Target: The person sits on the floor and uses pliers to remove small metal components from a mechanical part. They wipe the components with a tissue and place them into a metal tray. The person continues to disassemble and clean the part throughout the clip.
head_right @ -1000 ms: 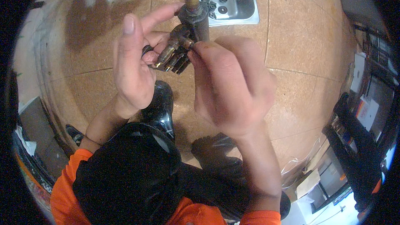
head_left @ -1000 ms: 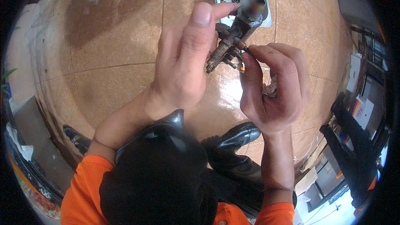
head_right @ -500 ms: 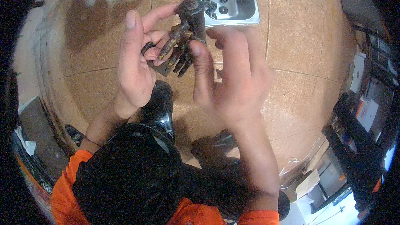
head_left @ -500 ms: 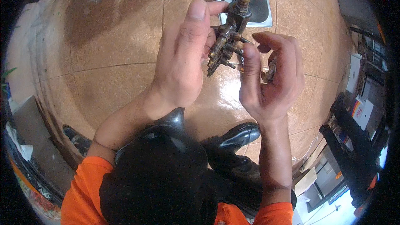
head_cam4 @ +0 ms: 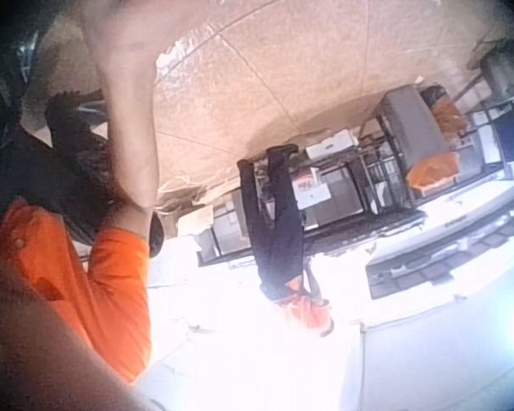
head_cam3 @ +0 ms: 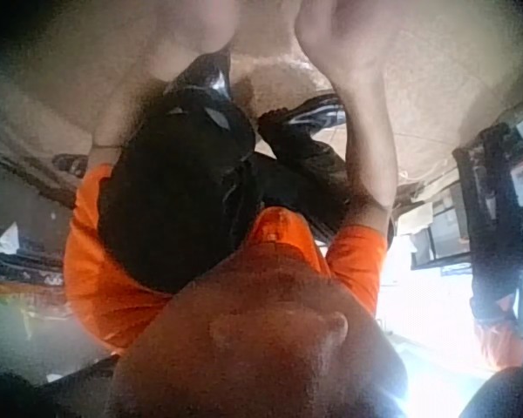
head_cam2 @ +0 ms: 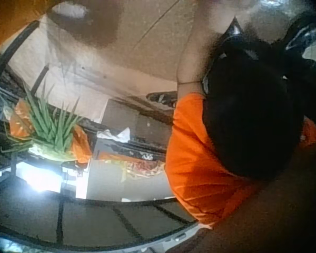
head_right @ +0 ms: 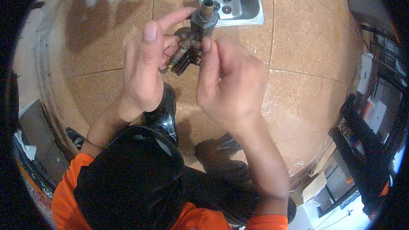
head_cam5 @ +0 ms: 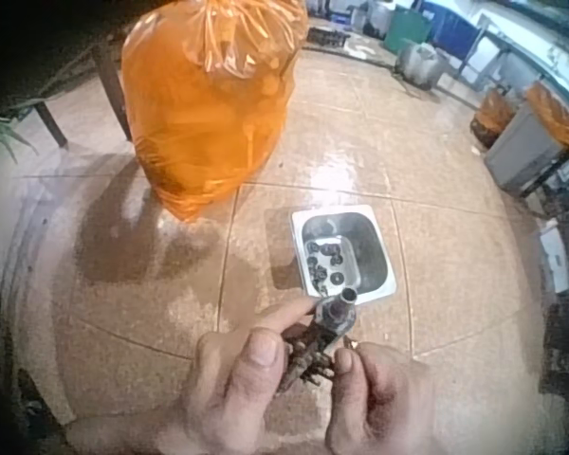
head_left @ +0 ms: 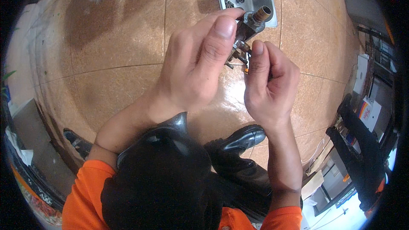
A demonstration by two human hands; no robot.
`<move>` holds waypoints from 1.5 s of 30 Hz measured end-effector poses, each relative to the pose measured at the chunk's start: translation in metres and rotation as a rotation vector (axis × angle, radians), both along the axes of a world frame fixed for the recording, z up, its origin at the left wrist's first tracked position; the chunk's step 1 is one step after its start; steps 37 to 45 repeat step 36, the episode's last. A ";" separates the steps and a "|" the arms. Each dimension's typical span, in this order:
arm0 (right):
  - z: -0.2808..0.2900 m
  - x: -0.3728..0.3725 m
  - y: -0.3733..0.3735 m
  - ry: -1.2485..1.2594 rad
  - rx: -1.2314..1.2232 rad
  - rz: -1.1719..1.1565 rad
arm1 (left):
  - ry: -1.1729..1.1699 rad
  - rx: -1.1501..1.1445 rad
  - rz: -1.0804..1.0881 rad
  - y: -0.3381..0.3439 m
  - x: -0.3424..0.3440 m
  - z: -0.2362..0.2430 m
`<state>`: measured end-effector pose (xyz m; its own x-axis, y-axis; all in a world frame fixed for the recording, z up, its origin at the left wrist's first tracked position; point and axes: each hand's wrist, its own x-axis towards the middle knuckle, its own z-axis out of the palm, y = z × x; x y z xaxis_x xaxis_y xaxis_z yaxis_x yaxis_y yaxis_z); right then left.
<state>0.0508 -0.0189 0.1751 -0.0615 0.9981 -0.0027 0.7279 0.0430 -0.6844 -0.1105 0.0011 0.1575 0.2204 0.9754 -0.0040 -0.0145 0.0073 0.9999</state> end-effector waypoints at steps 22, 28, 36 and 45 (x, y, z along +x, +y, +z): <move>0.002 0.004 0.003 -0.131 0.238 0.064 | -0.246 -0.230 0.096 -0.002 0.010 -0.004; 0.002 0.009 0.007 -0.102 0.528 0.195 | -0.369 -0.311 0.129 0.000 0.014 0.002; 0.008 0.003 0.003 -0.215 0.238 0.142 | -0.086 -0.139 -0.037 0.002 -0.003 0.001; 0.008 0.003 0.003 -0.215 0.238 0.142 | -0.086 -0.139 -0.037 0.002 -0.003 0.001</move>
